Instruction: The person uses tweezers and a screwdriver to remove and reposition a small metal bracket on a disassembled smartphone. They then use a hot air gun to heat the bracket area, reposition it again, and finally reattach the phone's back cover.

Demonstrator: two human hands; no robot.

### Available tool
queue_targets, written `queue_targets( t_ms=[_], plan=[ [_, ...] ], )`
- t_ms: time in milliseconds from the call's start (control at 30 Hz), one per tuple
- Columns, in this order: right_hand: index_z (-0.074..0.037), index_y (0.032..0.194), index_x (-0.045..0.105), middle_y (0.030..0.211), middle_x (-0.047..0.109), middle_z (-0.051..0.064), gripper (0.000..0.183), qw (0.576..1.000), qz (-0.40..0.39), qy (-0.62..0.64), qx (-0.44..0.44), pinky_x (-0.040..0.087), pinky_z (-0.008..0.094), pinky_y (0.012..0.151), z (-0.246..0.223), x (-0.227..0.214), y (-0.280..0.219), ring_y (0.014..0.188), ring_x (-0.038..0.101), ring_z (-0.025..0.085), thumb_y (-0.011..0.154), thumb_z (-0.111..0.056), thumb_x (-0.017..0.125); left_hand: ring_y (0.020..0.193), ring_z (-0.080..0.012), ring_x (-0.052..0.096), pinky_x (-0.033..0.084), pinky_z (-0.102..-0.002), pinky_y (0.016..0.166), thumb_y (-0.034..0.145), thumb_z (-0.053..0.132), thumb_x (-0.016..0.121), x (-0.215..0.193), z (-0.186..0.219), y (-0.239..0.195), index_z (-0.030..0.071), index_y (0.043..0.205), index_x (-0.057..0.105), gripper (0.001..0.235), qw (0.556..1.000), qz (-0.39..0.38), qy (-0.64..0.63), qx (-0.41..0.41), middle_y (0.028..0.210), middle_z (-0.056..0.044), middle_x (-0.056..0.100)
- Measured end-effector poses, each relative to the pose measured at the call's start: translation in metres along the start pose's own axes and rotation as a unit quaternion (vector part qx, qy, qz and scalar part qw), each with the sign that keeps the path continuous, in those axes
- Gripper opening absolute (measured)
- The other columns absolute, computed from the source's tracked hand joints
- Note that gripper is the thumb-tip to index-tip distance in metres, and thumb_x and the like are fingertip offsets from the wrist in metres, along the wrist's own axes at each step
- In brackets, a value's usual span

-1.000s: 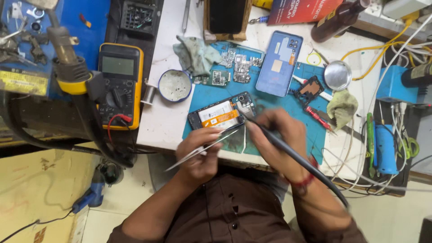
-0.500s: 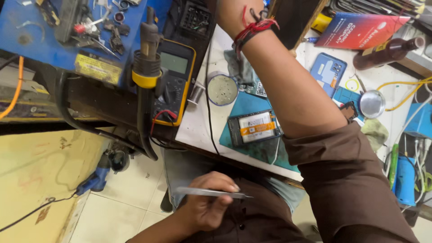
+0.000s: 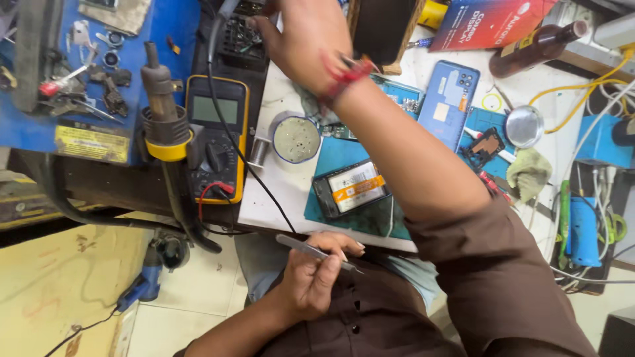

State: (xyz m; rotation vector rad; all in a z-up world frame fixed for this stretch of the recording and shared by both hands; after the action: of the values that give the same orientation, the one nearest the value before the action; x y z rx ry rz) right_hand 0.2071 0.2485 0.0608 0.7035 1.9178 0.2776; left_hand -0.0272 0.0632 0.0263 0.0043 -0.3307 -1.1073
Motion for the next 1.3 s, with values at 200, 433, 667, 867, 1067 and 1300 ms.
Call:
queue_targets(
  t_ms=[200, 433, 667, 867, 1067, 1300],
  plan=[
    [-0.001, 0.138, 0.062, 0.092, 0.057, -0.002, 0.033, 0.895, -0.043, 0.378, 0.232, 0.045, 0.023, 0.070, -0.011, -0.110, -0.136, 0.082, 0.052, 0.005, 0.108, -0.014, 0.064, 0.067, -0.0206, 0.065, 0.054, -0.035, 0.066, 0.107, 0.017, 0.050, 0.018, -0.023, 0.008, 0.003, 0.098, 0.055, 0.017, 0.995, -0.028, 0.007, -0.096, 0.075, -0.011, 0.066],
    [-0.005, 0.105, 0.075, 0.072, 0.064, 0.004, 0.016, 0.959, -0.124, 0.216, 0.134, 0.044, 0.029, 0.056, -0.034, -0.160, -0.270, 0.061, 0.059, 0.012, 0.096, -0.016, 0.067, 0.075, -0.0368, 0.070, 0.055, -0.045, 0.063, 0.093, 0.014, 0.068, 0.074, -0.016, 0.039, 0.003, 0.104, 0.065, 0.016, 0.959, -0.140, 0.247, -0.005, 0.083, -0.015, 0.070],
    [-0.003, 0.097, 0.068, 0.083, 0.068, 0.010, 0.012, 0.948, 0.164, 0.155, 0.226, 0.048, 0.024, 0.060, 0.010, -0.231, -0.324, 0.066, 0.063, 0.012, 0.106, -0.009, 0.063, 0.092, -0.0241, 0.071, 0.052, -0.038, 0.080, 0.094, 0.020, 0.077, 0.053, 0.005, 0.058, 0.009, 0.115, 0.066, 0.025, 0.902, -0.038, 0.401, 0.154, 0.104, -0.006, 0.073],
    [0.003, 0.097, 0.074, 0.083, 0.074, 0.014, 0.011, 0.957, 0.045, 0.078, 0.277, 0.052, 0.029, 0.066, 0.022, -0.190, -0.325, 0.071, 0.068, 0.017, 0.098, -0.008, 0.071, 0.120, -0.0283, 0.057, 0.040, -0.044, 0.101, 0.089, 0.032, 0.080, 0.037, -0.010, 0.067, 0.008, 0.119, 0.067, 0.041, 0.810, 0.014, 0.570, 0.135, 0.129, -0.011, 0.061],
    [0.006, 0.129, 0.066, 0.107, 0.077, 0.013, 0.030, 0.885, 0.124, 0.273, 0.357, 0.057, 0.026, 0.085, 0.042, -0.169, -0.343, 0.094, 0.073, 0.013, 0.103, -0.010, 0.068, 0.128, -0.0290, 0.053, 0.034, -0.046, 0.109, 0.091, 0.037, 0.078, 0.040, -0.018, 0.068, 0.006, 0.127, 0.065, 0.050, 0.790, 0.002, 0.603, 0.113, 0.139, -0.014, 0.059],
    [0.007, 0.119, 0.070, 0.101, 0.078, 0.014, 0.020, 0.910, 0.103, 0.219, 0.335, 0.058, 0.025, 0.083, 0.040, -0.162, -0.331, 0.090, 0.073, 0.013, 0.102, -0.003, 0.069, 0.131, -0.0306, 0.051, 0.031, -0.049, 0.114, 0.090, 0.039, 0.078, 0.036, -0.022, 0.073, 0.004, 0.132, 0.060, 0.057, 0.794, 0.004, 0.603, 0.080, 0.143, -0.016, 0.056]
  ],
)
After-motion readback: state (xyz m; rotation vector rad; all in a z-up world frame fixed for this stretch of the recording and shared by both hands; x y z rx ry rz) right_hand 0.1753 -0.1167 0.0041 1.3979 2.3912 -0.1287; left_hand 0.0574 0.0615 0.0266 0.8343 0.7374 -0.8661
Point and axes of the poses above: each hand's wrist, its own y-axis towards the middle knuckle, its own x-axis out of the palm, z = x × y, the point moved 9 cm from there along y, towards the middle knuckle
